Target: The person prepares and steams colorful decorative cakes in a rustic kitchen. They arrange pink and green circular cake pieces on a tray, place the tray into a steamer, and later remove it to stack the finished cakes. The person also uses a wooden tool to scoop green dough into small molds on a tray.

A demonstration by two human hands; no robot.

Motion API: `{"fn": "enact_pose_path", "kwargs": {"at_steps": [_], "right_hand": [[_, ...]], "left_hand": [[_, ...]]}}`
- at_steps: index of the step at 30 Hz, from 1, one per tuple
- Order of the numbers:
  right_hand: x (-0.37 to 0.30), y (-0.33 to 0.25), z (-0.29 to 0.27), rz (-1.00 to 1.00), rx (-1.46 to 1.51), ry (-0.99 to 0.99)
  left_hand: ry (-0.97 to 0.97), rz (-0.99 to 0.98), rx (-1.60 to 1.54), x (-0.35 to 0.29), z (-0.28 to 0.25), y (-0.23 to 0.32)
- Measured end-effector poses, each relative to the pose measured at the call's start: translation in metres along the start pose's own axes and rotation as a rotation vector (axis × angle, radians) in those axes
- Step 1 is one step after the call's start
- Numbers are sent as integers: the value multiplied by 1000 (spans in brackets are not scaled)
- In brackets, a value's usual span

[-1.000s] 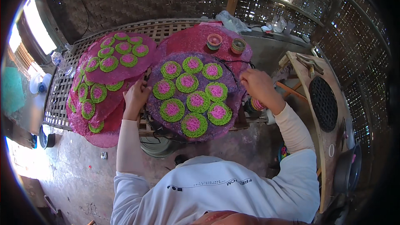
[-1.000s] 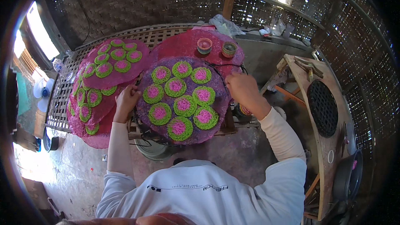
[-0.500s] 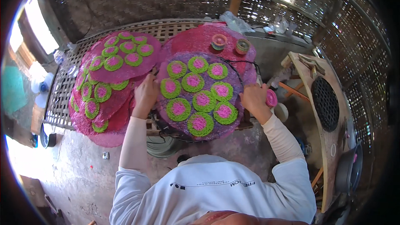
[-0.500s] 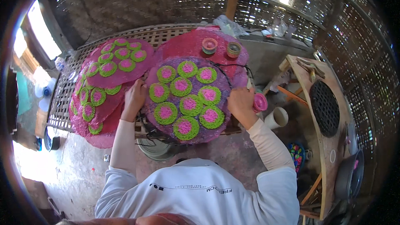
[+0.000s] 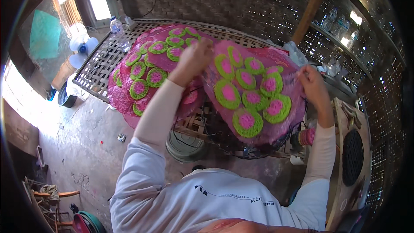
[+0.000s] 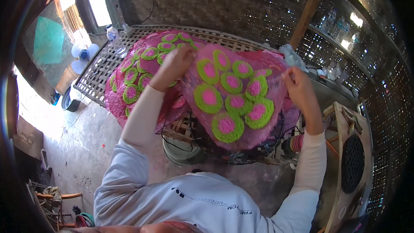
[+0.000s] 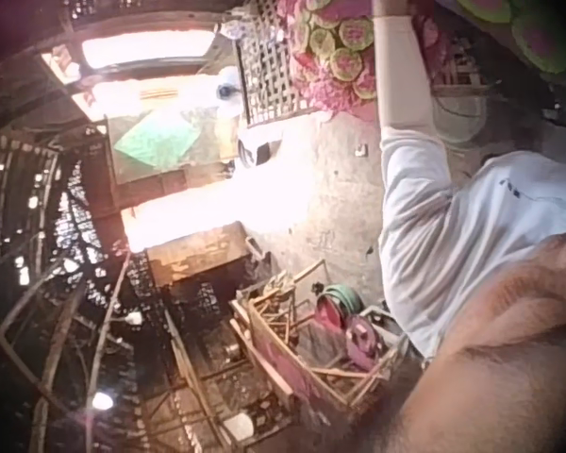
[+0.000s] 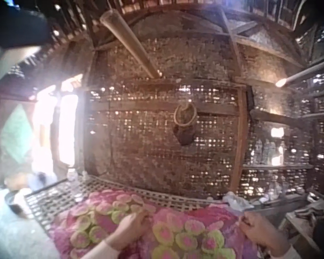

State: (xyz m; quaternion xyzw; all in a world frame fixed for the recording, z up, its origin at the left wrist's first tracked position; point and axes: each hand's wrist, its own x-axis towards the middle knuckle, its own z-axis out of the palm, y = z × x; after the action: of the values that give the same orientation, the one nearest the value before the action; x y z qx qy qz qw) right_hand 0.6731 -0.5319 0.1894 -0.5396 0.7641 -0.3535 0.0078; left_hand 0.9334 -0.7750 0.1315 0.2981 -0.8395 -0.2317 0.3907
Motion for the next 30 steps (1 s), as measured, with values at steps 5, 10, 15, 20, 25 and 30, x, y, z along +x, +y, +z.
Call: {"fn": "enact_pose_path", "kwargs": {"at_steps": [5,10,15,20,25,30], "right_hand": [[65,-67,40,-30,94,-44],[97,-83,182,-188,53,-77],[46,-78,160,-100,-77,-203],[-69,-44,76,19,123,-358],[-202,-16,45,771,255,-401],[-253,-12,83,950,689,-146]], "left_hand": [[118,-126,27,32,-110,-65],[332,-85,446,-19,-223,-173],[377,-128,598,-86,-189,-140],[43,-70,-242,-169,-66,-67],[-336,-26,-3,-179,-12,-14],[-341,14,311,-173,18,-27]]}}
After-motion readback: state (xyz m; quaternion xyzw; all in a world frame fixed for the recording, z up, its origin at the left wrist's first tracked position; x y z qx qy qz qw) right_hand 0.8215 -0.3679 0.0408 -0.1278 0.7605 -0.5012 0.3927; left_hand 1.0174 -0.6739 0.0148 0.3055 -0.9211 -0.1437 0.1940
